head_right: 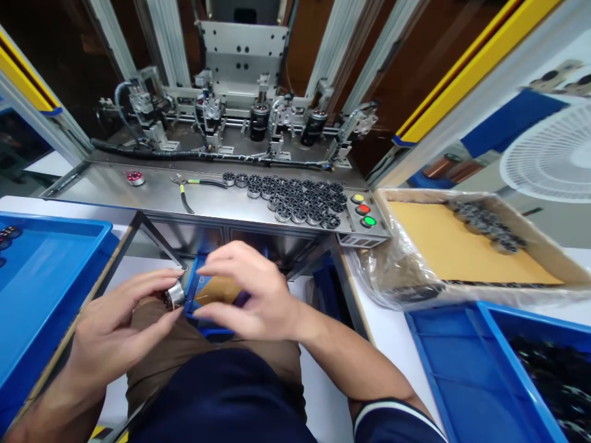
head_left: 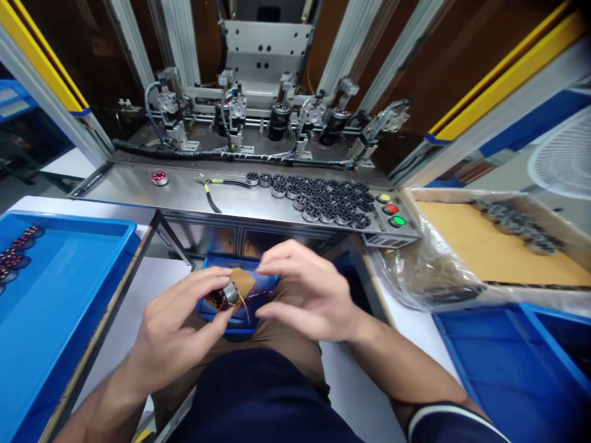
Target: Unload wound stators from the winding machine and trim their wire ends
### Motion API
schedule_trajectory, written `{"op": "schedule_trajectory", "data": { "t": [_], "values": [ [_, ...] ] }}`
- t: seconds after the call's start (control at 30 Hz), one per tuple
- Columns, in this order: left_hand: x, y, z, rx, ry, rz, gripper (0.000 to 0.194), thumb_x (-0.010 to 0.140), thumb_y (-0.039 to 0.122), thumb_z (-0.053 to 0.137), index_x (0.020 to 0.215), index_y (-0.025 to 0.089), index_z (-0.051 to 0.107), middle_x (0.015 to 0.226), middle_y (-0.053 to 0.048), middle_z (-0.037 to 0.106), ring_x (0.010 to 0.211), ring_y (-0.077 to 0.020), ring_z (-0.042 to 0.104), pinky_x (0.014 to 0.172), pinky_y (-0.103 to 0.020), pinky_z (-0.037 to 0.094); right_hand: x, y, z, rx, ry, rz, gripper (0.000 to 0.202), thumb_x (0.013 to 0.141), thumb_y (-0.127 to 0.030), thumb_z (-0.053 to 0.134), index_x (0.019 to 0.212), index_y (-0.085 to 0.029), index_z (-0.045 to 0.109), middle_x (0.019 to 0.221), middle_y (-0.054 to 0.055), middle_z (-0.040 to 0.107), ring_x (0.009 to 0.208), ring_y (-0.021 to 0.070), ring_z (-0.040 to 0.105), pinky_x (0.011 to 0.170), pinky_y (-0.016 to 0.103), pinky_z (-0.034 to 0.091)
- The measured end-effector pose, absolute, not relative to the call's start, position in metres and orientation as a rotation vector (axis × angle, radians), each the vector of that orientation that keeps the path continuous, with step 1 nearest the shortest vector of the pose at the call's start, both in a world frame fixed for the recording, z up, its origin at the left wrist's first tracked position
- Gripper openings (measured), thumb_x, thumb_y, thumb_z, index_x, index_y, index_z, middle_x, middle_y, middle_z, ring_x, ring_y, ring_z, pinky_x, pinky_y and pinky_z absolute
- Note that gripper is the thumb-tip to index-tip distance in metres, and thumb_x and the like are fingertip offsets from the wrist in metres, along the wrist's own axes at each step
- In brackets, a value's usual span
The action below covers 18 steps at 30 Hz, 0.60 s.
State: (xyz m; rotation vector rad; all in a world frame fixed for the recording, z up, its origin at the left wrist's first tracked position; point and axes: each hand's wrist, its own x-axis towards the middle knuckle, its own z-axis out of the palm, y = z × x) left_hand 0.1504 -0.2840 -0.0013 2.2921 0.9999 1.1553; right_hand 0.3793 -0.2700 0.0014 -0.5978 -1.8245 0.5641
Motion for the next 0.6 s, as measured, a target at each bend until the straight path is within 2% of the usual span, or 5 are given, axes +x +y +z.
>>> {"op": "schedule_trajectory", "data": {
  "t": [0.13,0.2,0.37,0.43,0.6],
  "values": [
    [0.15,-0.288,-0.003,2.346,1.032,1.137,0.057,0.077,0.01,0.073,0.129,0.029,0.06,0.119,-0.003,0.074,0.103,-0.0214,0.072,0.096,-0.032,0.056,0.359,-0.269,0.008,-0.511,-1.856,0.567,0.005,0.09,-0.018,0.067,0.092,-0.014,0.068,0.088,0.01,0.067,0.082,0.0175,0.063,0.075,0.032,0.053],
    [0.148,-0.291,-0.004,2.308,1.035,1.139,0.059,0.077,0.011,0.074,0.131,0.031,0.059,0.118,-0.003,0.075,0.102,-0.0227,0.073,0.095,-0.033,0.057,0.351,-0.27,0.003,-0.614,-1.686,0.789,0.012,0.091,-0.016,0.063,0.08,-0.015,0.066,0.08,0.005,0.065,0.076,0.0147,0.061,0.072,0.03,0.052],
    [0.14,-0.293,-0.004,2.235,0.974,1.171,0.05,0.075,0.007,0.077,0.119,0.028,0.066,0.118,-0.004,0.075,0.105,-0.0212,0.072,0.097,-0.033,0.056,0.353,-0.271,-0.014,-0.875,-1.274,1.388,0.032,0.089,-0.036,0.066,0.065,-0.016,0.06,0.065,-0.001,0.059,0.059,0.0112,0.054,0.058,0.025,0.046],
    [0.139,-0.293,-0.004,2.231,1.011,1.207,0.049,0.074,0.007,0.077,0.117,0.028,0.066,0.118,-0.004,0.074,0.105,-0.0199,0.071,0.097,-0.031,0.055,0.357,-0.274,-0.013,-0.945,-1.307,1.203,0.03,0.089,-0.037,0.066,0.068,-0.017,0.061,0.067,0.0,0.06,0.062,0.0126,0.056,0.059,0.027,0.047],
    [0.139,-0.29,-0.007,2.322,1.056,1.224,0.052,0.075,0.005,0.075,0.12,0.028,0.065,0.124,-0.003,0.071,0.108,-0.0195,0.07,0.099,-0.031,0.053,0.356,-0.281,0.007,-0.629,-1.918,0.269,0.02,0.087,-0.033,0.072,0.096,-0.017,0.064,0.087,0.009,0.071,0.079,0.0196,0.065,0.07,0.036,0.053]
  ]
}}
